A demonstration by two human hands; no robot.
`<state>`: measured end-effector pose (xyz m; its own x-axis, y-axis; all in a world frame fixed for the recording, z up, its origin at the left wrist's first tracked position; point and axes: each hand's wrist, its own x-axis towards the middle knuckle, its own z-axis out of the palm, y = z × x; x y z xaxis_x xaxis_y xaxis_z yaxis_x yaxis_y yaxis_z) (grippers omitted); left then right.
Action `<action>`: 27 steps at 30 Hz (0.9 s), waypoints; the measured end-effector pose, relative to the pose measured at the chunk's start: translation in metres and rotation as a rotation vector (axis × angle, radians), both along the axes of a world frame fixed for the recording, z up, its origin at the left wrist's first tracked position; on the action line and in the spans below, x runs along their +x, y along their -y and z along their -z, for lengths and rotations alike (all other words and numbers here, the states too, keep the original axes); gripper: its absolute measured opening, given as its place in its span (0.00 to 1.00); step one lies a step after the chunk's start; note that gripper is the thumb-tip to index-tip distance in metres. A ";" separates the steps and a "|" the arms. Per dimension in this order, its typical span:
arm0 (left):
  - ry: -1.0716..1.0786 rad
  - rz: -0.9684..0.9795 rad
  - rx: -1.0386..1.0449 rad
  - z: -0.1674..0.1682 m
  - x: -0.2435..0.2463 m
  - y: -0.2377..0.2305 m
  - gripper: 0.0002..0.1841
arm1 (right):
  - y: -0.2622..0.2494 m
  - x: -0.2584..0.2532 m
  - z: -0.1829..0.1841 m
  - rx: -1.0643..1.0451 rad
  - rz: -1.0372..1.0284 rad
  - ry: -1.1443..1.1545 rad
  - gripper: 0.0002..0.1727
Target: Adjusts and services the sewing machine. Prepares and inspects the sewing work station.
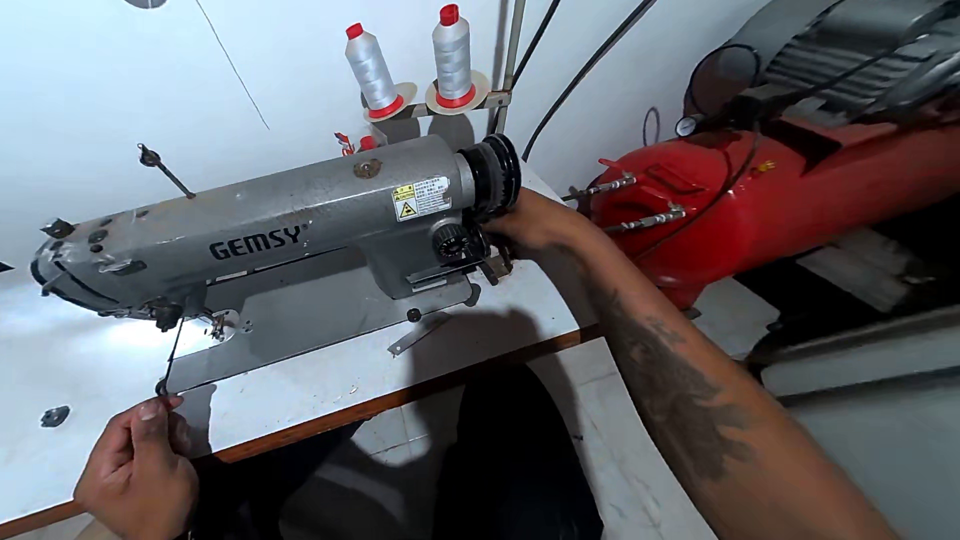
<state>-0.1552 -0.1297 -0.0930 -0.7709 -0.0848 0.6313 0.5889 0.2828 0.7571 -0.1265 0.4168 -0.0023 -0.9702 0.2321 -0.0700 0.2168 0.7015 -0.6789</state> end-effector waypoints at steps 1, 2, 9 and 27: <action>0.001 0.002 0.007 0.000 0.000 0.000 0.13 | -0.001 0.000 -0.003 -0.054 -0.017 -0.031 0.08; 0.004 0.003 0.013 0.000 0.000 0.000 0.13 | -0.003 0.003 -0.007 -0.115 -0.002 -0.074 0.05; 0.005 -0.001 0.015 0.000 0.001 0.001 0.13 | -0.031 0.038 -0.015 -0.281 0.149 -0.157 0.10; 0.011 -0.031 -0.025 0.003 0.001 0.000 0.13 | -0.018 -0.033 -0.029 0.331 0.025 0.201 0.08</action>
<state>-0.1544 -0.1299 -0.0960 -0.7749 -0.0927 0.6253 0.5715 0.3199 0.7557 -0.1598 0.4350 0.0266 -0.9383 0.2978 -0.1758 0.3428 0.8681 -0.3591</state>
